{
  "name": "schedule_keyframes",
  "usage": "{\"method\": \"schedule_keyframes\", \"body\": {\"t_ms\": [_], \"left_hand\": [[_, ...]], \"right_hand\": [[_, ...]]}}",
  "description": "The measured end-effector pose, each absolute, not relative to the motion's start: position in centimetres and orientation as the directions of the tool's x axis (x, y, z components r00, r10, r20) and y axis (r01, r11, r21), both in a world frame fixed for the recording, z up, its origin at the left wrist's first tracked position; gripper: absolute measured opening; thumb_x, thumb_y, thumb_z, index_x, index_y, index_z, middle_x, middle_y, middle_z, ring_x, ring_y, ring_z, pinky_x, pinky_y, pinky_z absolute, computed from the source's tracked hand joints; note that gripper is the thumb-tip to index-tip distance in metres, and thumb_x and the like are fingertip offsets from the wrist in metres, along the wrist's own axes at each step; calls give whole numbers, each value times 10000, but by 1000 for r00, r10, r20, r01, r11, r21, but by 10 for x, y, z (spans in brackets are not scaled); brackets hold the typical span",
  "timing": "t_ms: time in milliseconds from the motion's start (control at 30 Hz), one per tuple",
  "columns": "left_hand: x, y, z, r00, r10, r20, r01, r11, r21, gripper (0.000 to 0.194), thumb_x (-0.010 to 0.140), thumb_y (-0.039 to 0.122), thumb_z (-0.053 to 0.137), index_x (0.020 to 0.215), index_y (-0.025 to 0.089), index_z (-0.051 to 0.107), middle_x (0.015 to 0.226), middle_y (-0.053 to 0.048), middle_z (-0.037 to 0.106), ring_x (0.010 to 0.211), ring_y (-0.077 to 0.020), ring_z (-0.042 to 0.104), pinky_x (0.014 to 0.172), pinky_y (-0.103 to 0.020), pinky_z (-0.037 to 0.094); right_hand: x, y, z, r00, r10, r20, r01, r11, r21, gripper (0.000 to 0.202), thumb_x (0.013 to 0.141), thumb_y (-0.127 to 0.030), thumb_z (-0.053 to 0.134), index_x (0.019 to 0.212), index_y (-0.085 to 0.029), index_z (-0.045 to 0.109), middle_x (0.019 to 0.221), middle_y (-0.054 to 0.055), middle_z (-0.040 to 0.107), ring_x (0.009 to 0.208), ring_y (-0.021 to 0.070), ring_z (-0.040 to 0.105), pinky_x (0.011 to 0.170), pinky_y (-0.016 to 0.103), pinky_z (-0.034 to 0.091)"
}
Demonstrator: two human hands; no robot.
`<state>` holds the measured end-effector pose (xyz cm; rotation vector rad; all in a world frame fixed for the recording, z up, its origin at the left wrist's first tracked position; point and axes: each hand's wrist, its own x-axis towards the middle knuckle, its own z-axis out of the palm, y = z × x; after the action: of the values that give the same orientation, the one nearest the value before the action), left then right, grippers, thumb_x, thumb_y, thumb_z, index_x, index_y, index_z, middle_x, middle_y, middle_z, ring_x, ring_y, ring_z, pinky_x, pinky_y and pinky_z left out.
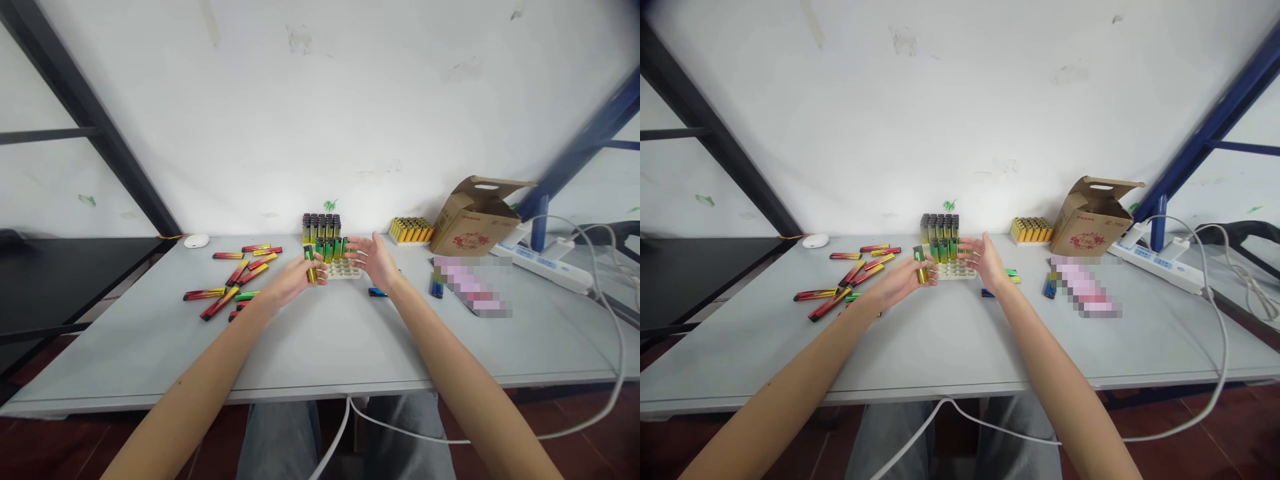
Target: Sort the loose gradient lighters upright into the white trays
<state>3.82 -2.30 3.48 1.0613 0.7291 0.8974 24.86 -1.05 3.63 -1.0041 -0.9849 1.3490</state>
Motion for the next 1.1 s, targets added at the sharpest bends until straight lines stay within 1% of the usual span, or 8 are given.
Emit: {"method": "schedule_keyframes", "body": {"t_ms": [100,200,367,600,800,933,1000,1100], "left_hand": [[38,-26,36,500,862,-84,-142,177,974,185,869,264,606,1008,160,541,966,-92,679,799,-163,646,837,-391,502],[39,-28,38,502,862,-69,-50,109,993,288,838,362,673,998,135,596,980,-105,688,747,-142,641,781,-353,518],[40,-28,37,418,906,-68,29,61,998,364,748,437,752,874,111,647,819,-69,687,639,-107,610,625,-269,514],[43,-25,29,377,925,-46,130,-3,992,381,653,431,813,829,119,682,736,-68,707,675,-173,680,587,-281,559],[50,-26,20,394,919,3,112,-52,992,310,663,407,807,767,138,694,667,-47,691,643,-183,680,564,-291,566],[52,-28,19,387,922,9,124,-62,990,320,666,410,804,802,141,696,661,-42,686,648,-186,678,576,-298,566],[52,-27,18,395,919,21,127,-77,989,352,676,427,794,856,140,697,704,-48,699,691,-192,686,610,-307,570],[52,-23,15,396,915,78,105,-130,986,406,696,438,776,963,145,686,884,-79,727,830,-213,693,703,-334,576]], "right_hand": [[248,-11,35,36,999,18,-264,27,-964,519,889,-631,379,911,-217,692,1023,73,694,815,197,659,689,314,502],[247,-11,34,61,997,50,-238,63,-969,479,876,-611,426,923,-216,692,1023,67,688,794,185,654,674,304,497],[244,-15,36,30,988,151,-147,154,-977,352,814,-534,581,930,-221,693,961,50,696,822,180,647,701,298,496],[229,-27,35,-126,917,379,98,391,-915,287,770,-432,691,966,-223,710,952,50,729,938,205,655,818,333,497],[218,-35,33,-139,915,379,122,396,-910,245,745,-377,712,919,-204,708,854,52,722,809,198,670,747,339,534],[214,-36,30,-120,907,403,124,417,-901,239,722,-355,723,900,-199,689,861,49,708,816,192,666,752,331,534],[214,-34,29,-118,910,397,116,410,-905,241,720,-353,721,897,-196,679,846,47,699,810,188,663,739,325,533],[220,-29,29,-71,919,388,103,394,-913,251,725,-353,717,916,-196,671,834,43,690,802,184,659,742,324,528]]}}
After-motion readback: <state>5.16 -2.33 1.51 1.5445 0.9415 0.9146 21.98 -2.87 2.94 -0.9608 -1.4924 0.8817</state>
